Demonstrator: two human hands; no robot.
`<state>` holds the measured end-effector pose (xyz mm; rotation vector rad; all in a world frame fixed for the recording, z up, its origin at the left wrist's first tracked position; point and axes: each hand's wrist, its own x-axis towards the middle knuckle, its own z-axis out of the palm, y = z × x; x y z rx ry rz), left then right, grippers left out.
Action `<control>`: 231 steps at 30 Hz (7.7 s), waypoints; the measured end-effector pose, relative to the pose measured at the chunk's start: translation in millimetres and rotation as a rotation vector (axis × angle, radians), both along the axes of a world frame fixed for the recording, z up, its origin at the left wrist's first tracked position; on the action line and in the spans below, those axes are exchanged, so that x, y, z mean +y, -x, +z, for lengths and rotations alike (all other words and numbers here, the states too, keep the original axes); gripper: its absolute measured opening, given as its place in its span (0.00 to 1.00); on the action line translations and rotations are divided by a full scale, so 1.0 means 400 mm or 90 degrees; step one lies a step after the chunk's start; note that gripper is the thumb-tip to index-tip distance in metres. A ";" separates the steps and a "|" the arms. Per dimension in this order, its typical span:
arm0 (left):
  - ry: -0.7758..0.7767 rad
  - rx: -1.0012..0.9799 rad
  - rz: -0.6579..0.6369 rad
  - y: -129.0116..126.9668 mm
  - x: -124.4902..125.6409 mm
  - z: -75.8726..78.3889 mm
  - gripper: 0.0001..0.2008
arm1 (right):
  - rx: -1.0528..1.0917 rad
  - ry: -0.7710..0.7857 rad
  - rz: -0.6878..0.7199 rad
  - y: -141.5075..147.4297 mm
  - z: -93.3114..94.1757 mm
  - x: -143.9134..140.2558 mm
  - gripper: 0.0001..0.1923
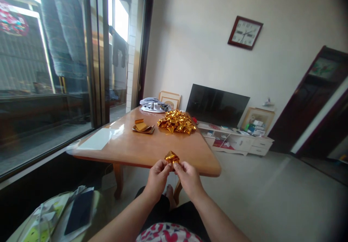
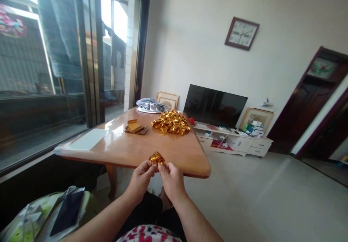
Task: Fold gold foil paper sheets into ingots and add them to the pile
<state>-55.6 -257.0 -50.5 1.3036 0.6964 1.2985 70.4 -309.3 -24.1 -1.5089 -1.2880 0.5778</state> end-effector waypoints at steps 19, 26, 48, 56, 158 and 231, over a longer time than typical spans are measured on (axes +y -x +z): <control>-0.240 0.209 0.148 0.018 0.026 -0.015 0.13 | -0.341 -0.135 -0.119 -0.031 0.001 -0.019 0.11; -0.225 0.274 0.072 0.016 0.027 -0.018 0.13 | -0.406 -0.159 -0.129 -0.039 -0.014 -0.016 0.11; 0.048 0.198 -0.039 0.008 0.062 0.003 0.11 | -0.282 -0.081 -0.086 -0.065 -0.019 0.005 0.16; 0.056 0.215 -0.046 0.000 0.059 0.019 0.11 | -0.316 -0.088 -0.085 -0.070 -0.022 0.000 0.17; 0.045 0.156 -0.155 -0.237 0.647 0.043 0.10 | -0.044 -0.092 -0.035 -0.313 -0.038 0.617 0.30; 0.049 0.097 -0.394 -0.199 0.617 0.131 0.27 | 0.206 0.086 -0.064 -0.306 0.108 0.554 0.11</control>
